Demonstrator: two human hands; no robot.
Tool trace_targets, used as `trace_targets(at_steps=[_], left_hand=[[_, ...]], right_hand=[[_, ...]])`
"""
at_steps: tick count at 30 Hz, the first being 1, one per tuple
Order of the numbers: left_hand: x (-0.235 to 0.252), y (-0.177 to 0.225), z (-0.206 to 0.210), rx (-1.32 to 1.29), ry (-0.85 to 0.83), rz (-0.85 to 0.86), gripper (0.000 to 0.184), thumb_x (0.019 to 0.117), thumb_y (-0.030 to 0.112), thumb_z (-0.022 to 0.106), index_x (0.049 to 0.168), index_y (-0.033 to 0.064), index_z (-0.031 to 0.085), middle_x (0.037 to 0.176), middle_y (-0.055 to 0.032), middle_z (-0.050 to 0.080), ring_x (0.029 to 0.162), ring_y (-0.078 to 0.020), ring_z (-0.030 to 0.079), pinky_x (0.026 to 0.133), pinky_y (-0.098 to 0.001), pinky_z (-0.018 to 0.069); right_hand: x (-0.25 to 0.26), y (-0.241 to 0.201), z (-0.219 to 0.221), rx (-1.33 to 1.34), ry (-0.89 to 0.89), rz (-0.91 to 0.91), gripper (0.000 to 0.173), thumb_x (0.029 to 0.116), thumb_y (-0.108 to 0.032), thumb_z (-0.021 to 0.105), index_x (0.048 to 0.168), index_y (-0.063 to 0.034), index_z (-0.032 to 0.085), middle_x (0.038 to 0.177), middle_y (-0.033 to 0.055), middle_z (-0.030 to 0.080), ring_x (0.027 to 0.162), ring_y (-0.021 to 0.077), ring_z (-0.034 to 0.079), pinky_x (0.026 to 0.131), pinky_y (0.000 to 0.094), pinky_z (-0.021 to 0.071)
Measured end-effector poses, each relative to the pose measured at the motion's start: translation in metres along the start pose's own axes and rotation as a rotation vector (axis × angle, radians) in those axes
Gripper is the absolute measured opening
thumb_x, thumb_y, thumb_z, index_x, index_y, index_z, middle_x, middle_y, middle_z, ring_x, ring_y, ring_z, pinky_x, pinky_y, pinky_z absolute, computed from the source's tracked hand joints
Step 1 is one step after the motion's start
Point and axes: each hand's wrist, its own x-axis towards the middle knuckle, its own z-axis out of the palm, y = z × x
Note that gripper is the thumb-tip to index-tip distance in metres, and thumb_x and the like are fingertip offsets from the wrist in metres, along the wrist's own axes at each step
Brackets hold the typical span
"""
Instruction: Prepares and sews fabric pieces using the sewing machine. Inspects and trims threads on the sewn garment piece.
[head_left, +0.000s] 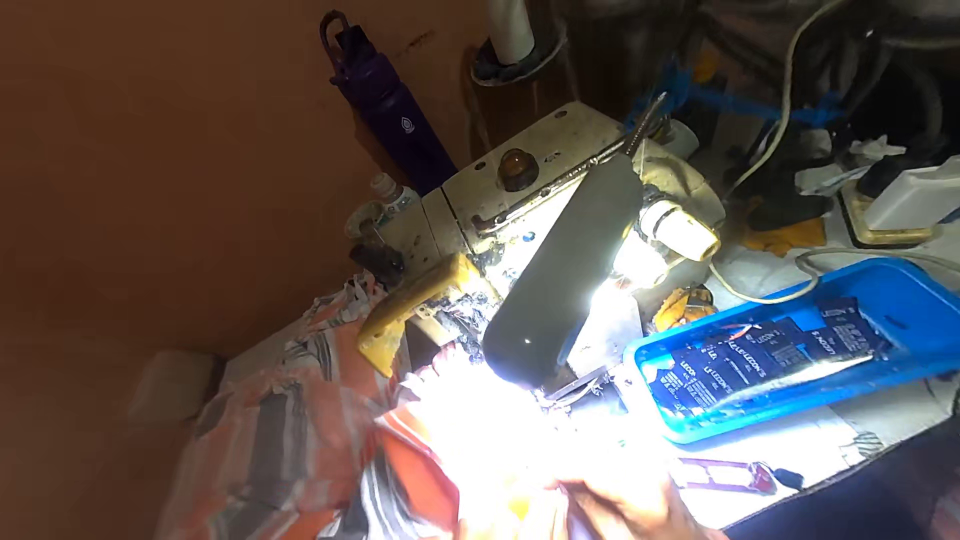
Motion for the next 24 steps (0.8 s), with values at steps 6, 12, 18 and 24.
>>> trace_targets(at_steps=[6,12,18,24], left_hand=[[0.008,-0.004,0.036,0.143,0.227,-0.050,0.019,0.0895,0.012,0.066,0.082,0.0012,0.079,0.077,-0.0103,0.073,0.077,-0.0175,0.060,0.090,-0.0383,0.0320],[0.014,-0.022,0.009,0.029,0.184,-0.063,0.030,0.0988,0.028,0.061,0.083,0.0058,0.074,0.093,-0.0162,0.063,0.098,-0.0230,0.057,0.096,-0.0393,0.0351],[0.097,-0.107,0.008,-0.088,-0.033,0.224,0.028,0.0897,0.000,0.057,0.096,0.0115,0.082,0.104,-0.0200,0.068,0.094,-0.0319,0.067,0.083,-0.0467,0.0529],[0.111,-0.128,-0.005,0.056,-0.212,0.367,0.015,0.0882,0.014,0.067,0.092,0.0124,0.081,0.108,-0.0203,0.069,0.100,-0.0417,0.065,0.082,-0.0624,0.0483]], right_hand=[[0.030,0.014,0.007,0.002,0.052,-0.008,0.018,0.0981,-0.003,0.056,0.097,-0.0001,0.074,0.095,0.0103,0.076,0.093,0.0107,0.072,0.084,0.0204,0.0549],[0.020,0.007,0.005,-0.038,0.023,0.031,0.018,0.0988,-0.007,0.058,0.101,-0.0012,0.075,0.102,0.0107,0.076,0.100,0.0111,0.072,0.089,0.0218,0.0551],[0.003,-0.012,-0.008,-0.083,0.036,-0.013,0.018,0.0977,-0.008,0.060,0.104,-0.0002,0.075,0.115,0.0131,0.075,0.111,0.0087,0.069,0.097,0.0165,0.0515],[-0.034,-0.033,-0.025,-0.147,-0.176,0.065,0.014,0.0962,-0.005,0.062,0.097,-0.0017,0.076,0.107,0.0142,0.076,0.095,0.0141,0.072,0.084,0.0196,0.0539]])
